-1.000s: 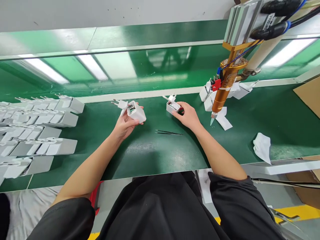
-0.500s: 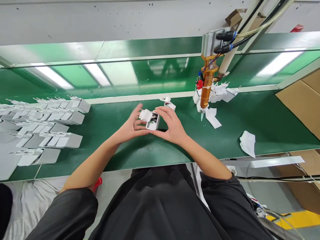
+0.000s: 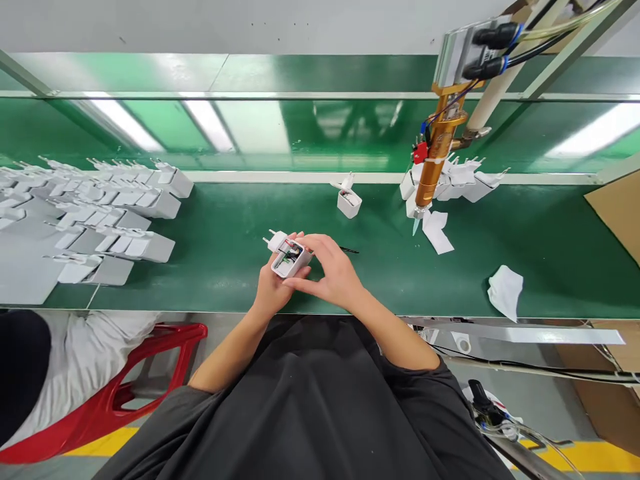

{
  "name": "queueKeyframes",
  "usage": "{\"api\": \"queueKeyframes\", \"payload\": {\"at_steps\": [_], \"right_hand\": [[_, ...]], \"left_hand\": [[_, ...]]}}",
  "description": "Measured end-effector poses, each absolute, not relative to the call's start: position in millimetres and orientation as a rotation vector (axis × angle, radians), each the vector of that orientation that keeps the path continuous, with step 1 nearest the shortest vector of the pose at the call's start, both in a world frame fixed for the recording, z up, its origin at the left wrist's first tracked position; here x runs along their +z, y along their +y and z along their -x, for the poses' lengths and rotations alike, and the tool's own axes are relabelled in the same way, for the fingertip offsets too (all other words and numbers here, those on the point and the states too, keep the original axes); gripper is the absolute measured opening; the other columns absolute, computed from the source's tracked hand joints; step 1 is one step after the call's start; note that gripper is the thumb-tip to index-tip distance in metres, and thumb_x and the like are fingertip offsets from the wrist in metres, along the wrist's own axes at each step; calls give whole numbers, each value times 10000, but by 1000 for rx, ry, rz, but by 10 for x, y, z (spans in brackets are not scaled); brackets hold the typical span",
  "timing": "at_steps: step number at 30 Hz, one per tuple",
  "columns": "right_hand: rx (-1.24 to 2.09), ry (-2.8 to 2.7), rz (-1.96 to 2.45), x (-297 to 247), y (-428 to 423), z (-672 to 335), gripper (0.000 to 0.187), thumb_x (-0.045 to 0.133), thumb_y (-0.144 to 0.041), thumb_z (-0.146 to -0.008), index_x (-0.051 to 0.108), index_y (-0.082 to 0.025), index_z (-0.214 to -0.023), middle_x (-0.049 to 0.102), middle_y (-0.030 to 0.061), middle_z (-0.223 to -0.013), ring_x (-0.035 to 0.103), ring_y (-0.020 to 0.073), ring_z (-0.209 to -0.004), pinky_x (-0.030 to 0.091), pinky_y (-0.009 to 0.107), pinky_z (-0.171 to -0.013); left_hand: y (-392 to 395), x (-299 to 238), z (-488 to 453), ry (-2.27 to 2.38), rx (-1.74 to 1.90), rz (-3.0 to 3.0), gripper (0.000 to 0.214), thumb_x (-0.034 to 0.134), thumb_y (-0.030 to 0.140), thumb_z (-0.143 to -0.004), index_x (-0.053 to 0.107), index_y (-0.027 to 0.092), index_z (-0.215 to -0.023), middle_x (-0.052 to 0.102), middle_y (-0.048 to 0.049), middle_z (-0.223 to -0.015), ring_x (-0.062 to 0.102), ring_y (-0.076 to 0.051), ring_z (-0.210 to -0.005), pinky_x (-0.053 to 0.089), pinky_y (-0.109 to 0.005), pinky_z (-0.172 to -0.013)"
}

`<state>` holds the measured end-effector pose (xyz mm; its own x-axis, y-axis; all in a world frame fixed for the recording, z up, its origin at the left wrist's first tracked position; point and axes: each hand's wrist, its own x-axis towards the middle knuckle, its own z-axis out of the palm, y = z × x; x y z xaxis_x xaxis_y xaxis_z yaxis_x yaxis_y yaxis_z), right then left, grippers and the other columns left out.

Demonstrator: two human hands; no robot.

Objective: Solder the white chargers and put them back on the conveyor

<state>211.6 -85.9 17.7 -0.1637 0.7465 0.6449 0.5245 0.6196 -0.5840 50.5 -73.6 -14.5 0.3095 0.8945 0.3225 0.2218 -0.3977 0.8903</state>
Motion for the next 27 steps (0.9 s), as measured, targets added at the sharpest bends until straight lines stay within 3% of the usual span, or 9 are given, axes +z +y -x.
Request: {"api": "queueKeyframes", "payload": {"at_steps": [3,4,7,9,11,15,18,23,27], "right_hand": [[-94,-1512,1126,294,-824,-2587,467,680,-428,-835,565,-257,-1255,620,100,-1193,589,302,-1163,502,538,-988],[-264,-1285,1132,334,-769,-2808,460,678,-380,-834,562,-259,-1262,590,107,-1209,579,311,-1180,504,540,-974],[-153,-985,1212,403,-489,-3485,552,717,-187,-754,571,-315,-1271,507,62,-1403,480,279,-1348,503,409,-999],[291,-1018,1237,399,-275,-3793,334,684,-141,-728,672,-298,-1024,667,45,-1168,627,225,-1176,544,310,-834],[591,-1001,1277,381,-110,-3892,256,647,-107,-712,675,-281,-897,715,26,-952,708,167,-910,534,275,-691],[619,-1018,1194,393,-1,-3529,236,688,-104,-657,645,-272,-817,670,-14,-767,649,80,-647,490,218,-559],[525,-1049,1089,444,-59,-2985,265,752,-208,-644,566,-283,-819,607,-49,-698,471,33,-432,374,194,-391],[571,-1179,870,638,-367,-2013,290,704,-399,-797,482,-259,-920,534,-52,-742,421,33,-446,352,196,-380],[570,-1277,884,865,-633,-1463,379,737,-463,-785,451,-259,-926,530,-55,-755,537,58,-560,454,205,-471]], "left_hand": [[-805,-157,-408,1140,1104,-1760,576,635,390,-895,479,190,-1412,652,-120,-1297,659,-207,-1140,496,-311,-1008],[-814,-146,-366,1175,1100,-1772,568,633,380,-898,481,187,-1410,667,-116,-1272,669,-197,-1113,498,-301,-999],[-833,-117,-247,1172,1091,-1854,571,639,348,-892,474,186,-1415,638,-126,-1319,651,-194,-1149,490,-286,-1005],[-857,-116,-187,1154,1088,-1892,557,634,333,-893,480,184,-1408,606,-132,-1361,632,-193,-1184,481,-278,-1014],[-903,-128,-140,1175,1059,-1882,551,625,321,-896,473,181,-1407,640,-123,-1308,659,-173,-1113,495,-262,-978],[-1023,-186,-57,1241,978,-1811,531,621,323,-893,468,175,-1380,688,-103,-1207,689,-136,-927,526,-234,-857],[-1084,-267,5,1263,934,-1858,471,633,325,-875,515,175,-1306,703,-93,-1174,683,-132,-868,523,-221,-796],[-1105,-372,59,1317,935,-1950,370,676,317,-827,616,165,-1160,735,-41,-928,651,-123,-723,504,-201,-688],[-1101,-292,43,1322,948,-1912,389,690,310,-818,639,159,-1173,729,-39,-901,658,-135,-747,510,-207,-707]]}}
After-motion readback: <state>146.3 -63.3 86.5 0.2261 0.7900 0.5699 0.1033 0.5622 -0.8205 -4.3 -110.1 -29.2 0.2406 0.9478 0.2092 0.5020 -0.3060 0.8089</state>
